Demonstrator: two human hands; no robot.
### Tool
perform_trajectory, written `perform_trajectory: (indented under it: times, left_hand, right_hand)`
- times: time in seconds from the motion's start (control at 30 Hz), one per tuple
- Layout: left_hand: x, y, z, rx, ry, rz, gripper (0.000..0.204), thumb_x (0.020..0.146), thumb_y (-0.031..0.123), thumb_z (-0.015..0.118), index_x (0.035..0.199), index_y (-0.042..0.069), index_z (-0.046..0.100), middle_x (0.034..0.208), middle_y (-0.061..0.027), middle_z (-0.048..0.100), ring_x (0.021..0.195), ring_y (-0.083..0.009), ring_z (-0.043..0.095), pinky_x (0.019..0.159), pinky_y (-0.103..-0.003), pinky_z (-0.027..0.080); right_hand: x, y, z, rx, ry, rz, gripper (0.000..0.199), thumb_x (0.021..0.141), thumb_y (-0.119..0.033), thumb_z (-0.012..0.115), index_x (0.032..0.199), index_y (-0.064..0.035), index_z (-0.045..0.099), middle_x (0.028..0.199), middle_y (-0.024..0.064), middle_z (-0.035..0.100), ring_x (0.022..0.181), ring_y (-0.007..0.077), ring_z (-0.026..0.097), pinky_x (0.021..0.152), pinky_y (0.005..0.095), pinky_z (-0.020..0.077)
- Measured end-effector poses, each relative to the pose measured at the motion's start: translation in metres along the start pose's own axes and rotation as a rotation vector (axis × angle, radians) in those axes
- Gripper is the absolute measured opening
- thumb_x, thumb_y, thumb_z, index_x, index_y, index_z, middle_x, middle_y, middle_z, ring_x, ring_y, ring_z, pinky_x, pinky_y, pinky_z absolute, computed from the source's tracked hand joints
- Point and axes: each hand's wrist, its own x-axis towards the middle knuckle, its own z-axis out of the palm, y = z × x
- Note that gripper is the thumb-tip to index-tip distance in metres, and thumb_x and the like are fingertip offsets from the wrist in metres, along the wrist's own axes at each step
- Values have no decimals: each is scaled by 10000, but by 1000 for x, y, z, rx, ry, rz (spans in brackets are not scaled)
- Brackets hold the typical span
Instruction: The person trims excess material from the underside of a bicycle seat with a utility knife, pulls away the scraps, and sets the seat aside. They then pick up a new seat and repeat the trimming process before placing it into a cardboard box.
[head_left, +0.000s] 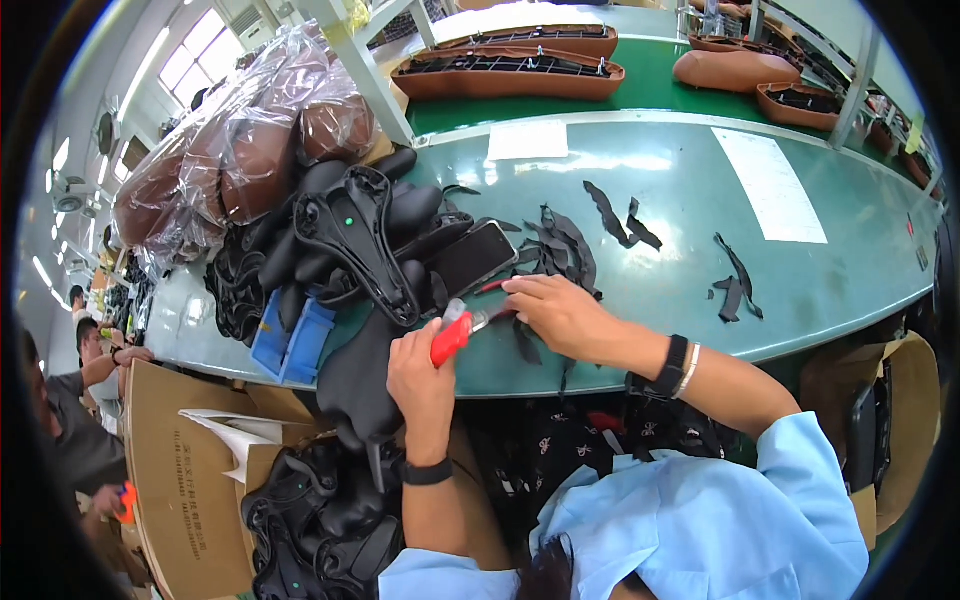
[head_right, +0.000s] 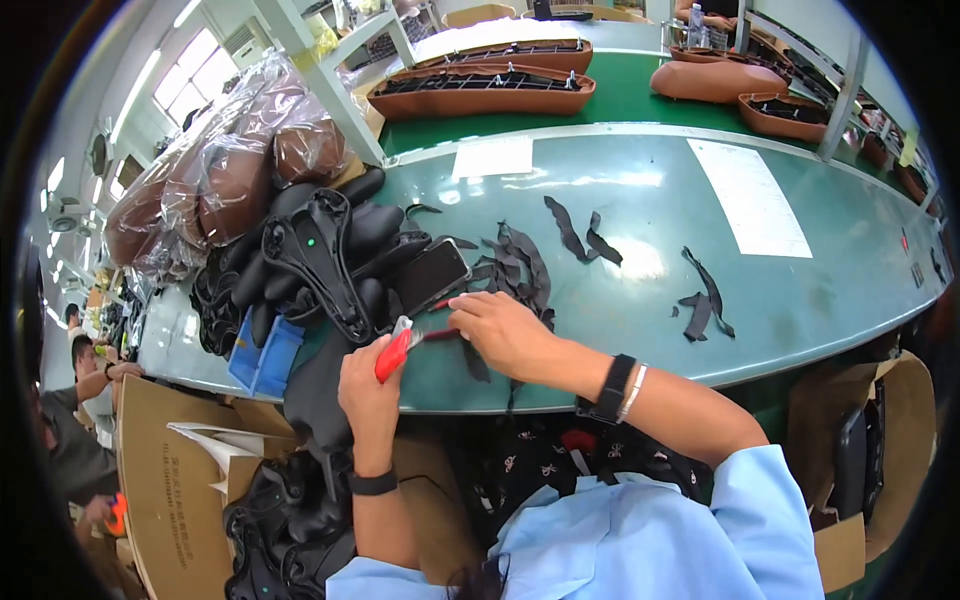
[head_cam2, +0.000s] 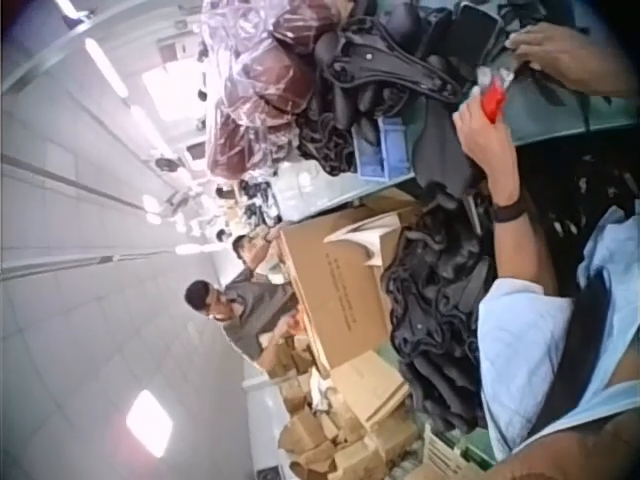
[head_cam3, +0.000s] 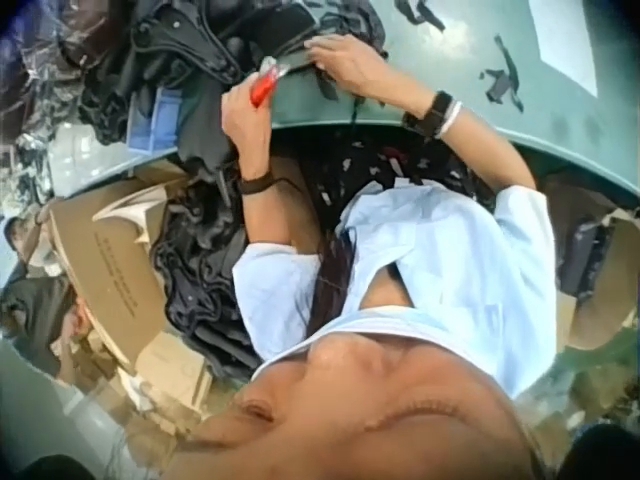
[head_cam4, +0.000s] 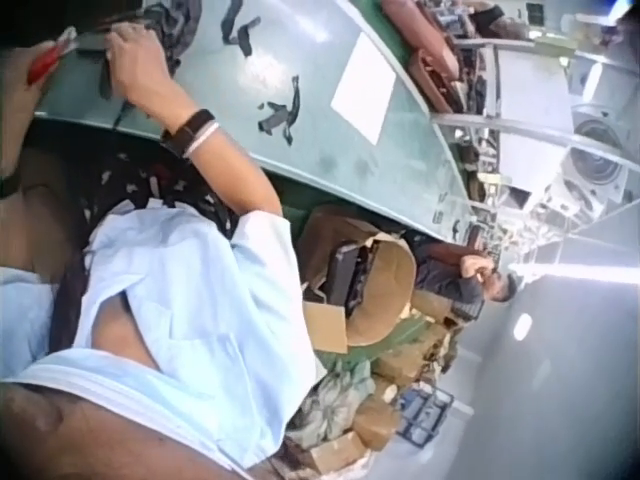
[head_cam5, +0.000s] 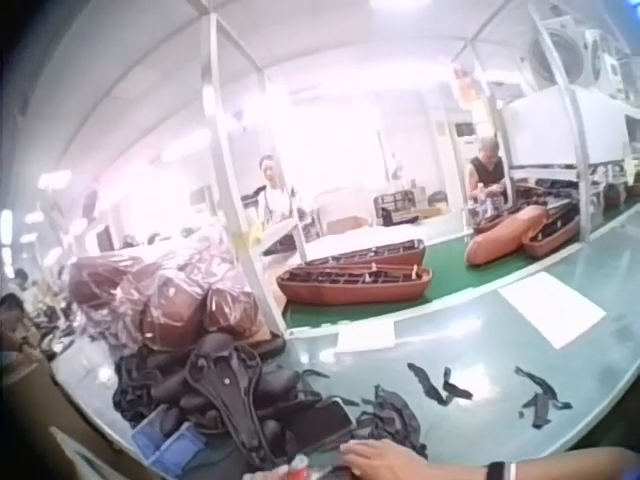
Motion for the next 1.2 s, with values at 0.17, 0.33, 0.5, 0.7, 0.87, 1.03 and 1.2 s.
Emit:
perform_trajectory:
  times: [0.17,0.33,0.5,0.7,0.87,1.03,1.2]
  left_hand:
    - [0,-4,9,-168,110,-143,296,835,129,710,1096,7,645,951,-104,671,842,-289,639,781,-359,506]
    - [-26,2,-6,-909,-32,-558,240,923,188,658,1043,-17,623,843,-64,637,757,-177,654,707,-315,523]
    - [-64,26,-15,-1512,-327,-913,133,939,137,602,933,43,509,788,-72,583,685,-222,645,631,-360,548]
    - [-98,57,-8,-1517,-616,-908,373,834,-73,598,1118,42,384,1001,-110,524,812,-247,653,712,-394,583]
    - [-80,76,-1,-1570,-816,-823,424,862,-52,572,1217,2,346,1069,-120,504,883,-263,661,750,-392,591]
    - [-57,88,9,-1654,-949,-656,443,928,106,583,1293,14,349,1026,-140,549,846,-281,672,674,-374,603]
    - [-41,102,23,-1738,-995,-618,409,950,105,546,1303,11,363,1014,-134,558,833,-266,670,653,-349,597]
  right_hand:
    - [-3,10,11,-110,-334,115,380,839,-100,595,1218,-75,583,1096,46,605,1045,220,520,840,387,332]
    - [-20,19,-48,-97,-534,119,249,773,-33,571,965,-143,686,940,15,602,970,193,525,809,395,313]
    - [-72,28,-125,-77,-819,231,130,752,-70,588,836,-133,666,930,26,654,1067,201,569,892,383,343]
    - [-114,-21,-207,-349,-956,544,208,780,-188,669,983,-156,703,905,47,694,970,237,634,821,391,439]
    - [-120,-104,-281,-264,-788,660,212,804,-273,682,982,-162,711,776,62,691,732,284,659,605,384,505]
    - [-175,-168,-353,-497,-460,1075,212,715,-246,739,881,-115,734,704,56,693,667,235,680,617,320,523]
    - [-291,-274,-423,-384,43,1792,208,782,-179,670,814,24,702,703,78,690,611,150,666,559,277,521]
